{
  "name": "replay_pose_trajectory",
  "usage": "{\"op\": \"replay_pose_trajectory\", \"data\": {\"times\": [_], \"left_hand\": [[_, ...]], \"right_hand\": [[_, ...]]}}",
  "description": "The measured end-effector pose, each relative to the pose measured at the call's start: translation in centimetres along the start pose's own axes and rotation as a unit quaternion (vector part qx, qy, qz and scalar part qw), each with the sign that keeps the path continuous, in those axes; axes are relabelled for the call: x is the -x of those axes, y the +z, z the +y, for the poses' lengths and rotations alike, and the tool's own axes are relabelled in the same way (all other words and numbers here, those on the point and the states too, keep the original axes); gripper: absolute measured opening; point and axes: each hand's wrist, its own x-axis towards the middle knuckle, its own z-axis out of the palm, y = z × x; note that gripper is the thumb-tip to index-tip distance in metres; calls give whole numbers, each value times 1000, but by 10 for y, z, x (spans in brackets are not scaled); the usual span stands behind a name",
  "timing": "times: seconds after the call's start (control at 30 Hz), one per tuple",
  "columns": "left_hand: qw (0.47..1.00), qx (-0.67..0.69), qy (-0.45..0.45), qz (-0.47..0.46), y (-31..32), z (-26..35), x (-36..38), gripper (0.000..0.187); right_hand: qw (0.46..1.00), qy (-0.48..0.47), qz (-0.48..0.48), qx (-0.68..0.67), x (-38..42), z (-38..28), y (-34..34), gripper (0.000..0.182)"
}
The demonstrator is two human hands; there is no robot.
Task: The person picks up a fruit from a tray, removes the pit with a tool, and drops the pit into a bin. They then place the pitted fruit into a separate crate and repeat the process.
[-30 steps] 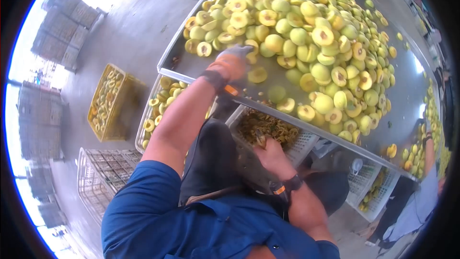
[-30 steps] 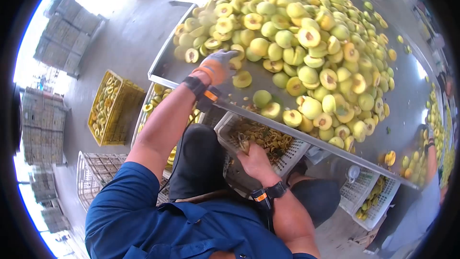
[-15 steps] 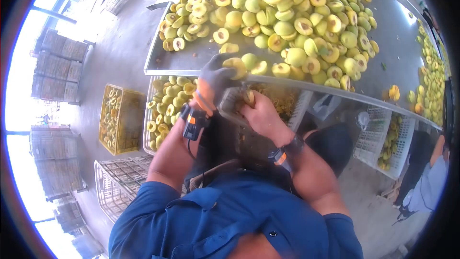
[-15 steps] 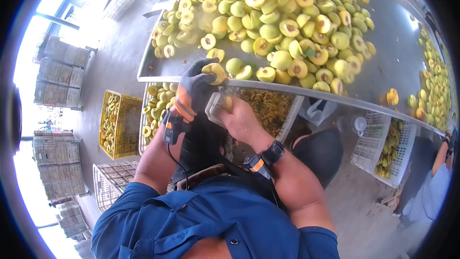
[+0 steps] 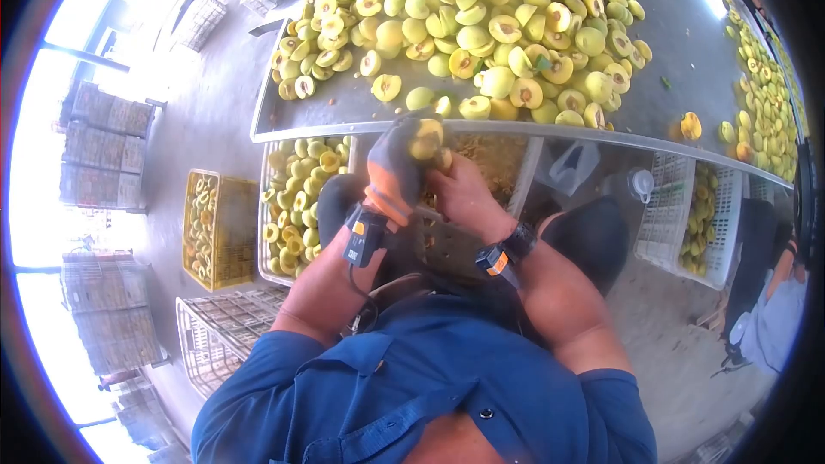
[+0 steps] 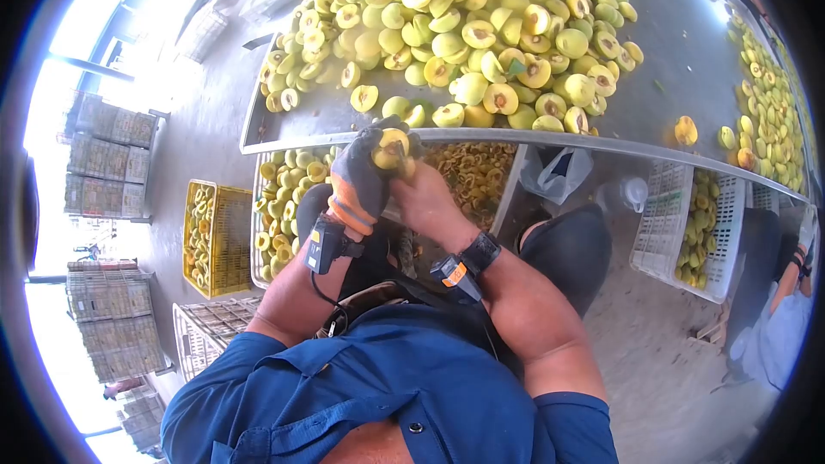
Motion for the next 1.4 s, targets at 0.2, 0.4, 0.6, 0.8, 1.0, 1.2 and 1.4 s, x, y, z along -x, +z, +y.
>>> {"op": "replay_pose_trajectory", "data": {"times": [0.2, 0.4, 0.6, 0.8, 1.0, 1.2, 1.4], "left_hand": [[960, 259, -90, 51, 15, 19, -4, 27], [998, -38, 45, 3, 4, 23, 0, 27], [979, 197, -43, 24, 9, 22, -3, 26], [998, -61, 24, 16, -5, 21, -8, 32], [982, -174, 3, 72, 1, -21, -28, 29], [982, -181, -1, 44, 2, 11, -17, 26], [925, -269, 261, -68, -18, -8, -31, 51]], "right_hand": [[987, -91, 68, 112, -9, 31, 6, 23], [967, 193, -131, -107, -3, -27, -19, 14], [955, 211, -141, -152, -6, -14, -18, 15], [982, -117, -3, 147, -14, 16, -3, 24], [995, 10, -81, 62, -9, 6, -2, 18], [948, 230, -168, -145, -1, -27, -20, 18], [922, 224, -252, -188, 6, -19, -9, 19]]}}
